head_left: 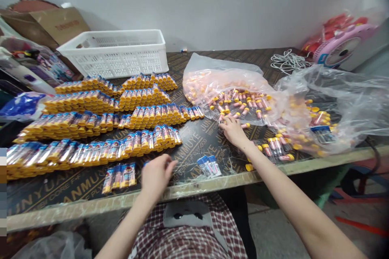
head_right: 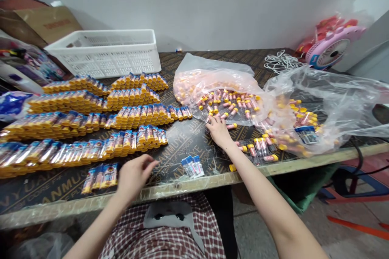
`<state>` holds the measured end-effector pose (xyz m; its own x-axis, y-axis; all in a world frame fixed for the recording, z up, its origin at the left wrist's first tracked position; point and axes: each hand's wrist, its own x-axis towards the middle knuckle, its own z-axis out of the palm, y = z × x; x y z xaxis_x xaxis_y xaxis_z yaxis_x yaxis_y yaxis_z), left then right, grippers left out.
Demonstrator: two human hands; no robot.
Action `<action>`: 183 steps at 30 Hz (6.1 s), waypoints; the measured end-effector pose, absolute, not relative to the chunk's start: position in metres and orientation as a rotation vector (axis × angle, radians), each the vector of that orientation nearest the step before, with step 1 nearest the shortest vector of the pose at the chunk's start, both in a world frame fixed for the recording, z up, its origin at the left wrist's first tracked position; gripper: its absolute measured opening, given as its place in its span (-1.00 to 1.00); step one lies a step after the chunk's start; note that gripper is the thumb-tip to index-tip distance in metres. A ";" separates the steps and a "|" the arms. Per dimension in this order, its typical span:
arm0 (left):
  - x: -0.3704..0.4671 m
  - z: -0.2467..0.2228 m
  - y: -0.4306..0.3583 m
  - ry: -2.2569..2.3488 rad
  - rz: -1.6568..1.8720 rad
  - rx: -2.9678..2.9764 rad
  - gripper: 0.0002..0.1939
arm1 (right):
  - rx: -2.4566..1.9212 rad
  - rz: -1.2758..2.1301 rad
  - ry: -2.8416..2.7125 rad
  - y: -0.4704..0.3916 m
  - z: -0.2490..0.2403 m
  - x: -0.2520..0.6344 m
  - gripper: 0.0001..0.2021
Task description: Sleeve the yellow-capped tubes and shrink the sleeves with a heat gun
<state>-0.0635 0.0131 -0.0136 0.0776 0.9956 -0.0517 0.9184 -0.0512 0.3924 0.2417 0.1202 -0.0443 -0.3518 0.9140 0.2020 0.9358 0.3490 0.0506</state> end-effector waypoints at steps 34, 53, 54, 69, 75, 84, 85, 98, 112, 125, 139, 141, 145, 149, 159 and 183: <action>0.009 -0.036 0.030 1.144 0.920 0.702 -0.58 | -1.418 0.504 -1.328 -0.051 -0.022 0.178 -0.74; 0.003 -0.032 0.028 1.174 1.082 0.487 -0.64 | -1.316 0.450 -1.613 -0.059 -0.024 0.159 -0.61; 0.004 -0.031 0.027 1.157 1.094 0.521 -0.64 | -1.319 0.497 -1.621 -0.059 -0.024 0.158 -0.62; 0.007 -0.005 0.007 0.892 0.693 0.713 -0.66 | -1.199 0.673 -1.637 -0.041 -0.031 0.160 -0.21; 0.010 -0.003 0.002 0.897 0.648 0.710 -0.68 | -1.006 0.891 -1.648 -0.040 -0.033 0.160 -0.16; 0.010 -0.001 0.000 0.922 0.660 0.687 -0.64 | -1.000 0.891 -1.591 -0.040 -0.036 0.157 -0.15; 0.011 -0.001 0.000 0.923 0.663 0.686 -0.64 | -1.000 0.895 -1.590 -0.040 -0.036 0.157 -0.15; -0.044 -0.018 0.010 1.711 0.668 1.530 -0.57 | -1.355 0.497 -1.705 -0.012 -0.027 0.191 -0.29; -0.032 -0.018 0.023 1.712 0.315 2.108 -0.71 | -2.092 -0.174 -2.012 0.065 -0.057 0.270 -0.70; 0.012 -0.048 0.041 1.585 0.419 1.936 -0.97 | -1.647 0.483 -1.540 0.006 -0.026 0.226 -0.58; 0.009 -0.042 0.025 1.602 0.482 2.132 -0.97 | -1.520 0.626 -1.436 -0.029 -0.022 0.190 -0.84; 0.008 -0.043 0.025 1.551 0.648 1.951 -0.92 | -1.500 0.577 -1.432 -0.033 -0.020 0.188 -0.84; 0.007 -0.042 0.028 1.340 0.899 1.222 -0.81 | -1.453 0.523 -1.407 -0.044 -0.018 0.184 -0.79; 0.005 -0.033 0.031 1.139 0.975 0.647 -0.61 | -1.404 0.558 -1.359 -0.054 -0.019 0.177 -0.73; 0.001 -0.028 0.034 1.109 1.046 0.421 -0.65 | -1.386 0.482 -1.431 -0.062 -0.019 0.167 -0.69; -0.001 -0.030 0.029 1.288 1.152 0.706 -0.64 | -1.233 0.334 -1.733 -0.061 -0.017 0.153 -0.46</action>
<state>-0.0013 0.0291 -0.0300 -0.1068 0.9274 -0.3586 -0.2527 0.3234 0.9119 0.1528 -0.0607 -0.0174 -0.0410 0.8440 0.5348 0.5849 0.4542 -0.6720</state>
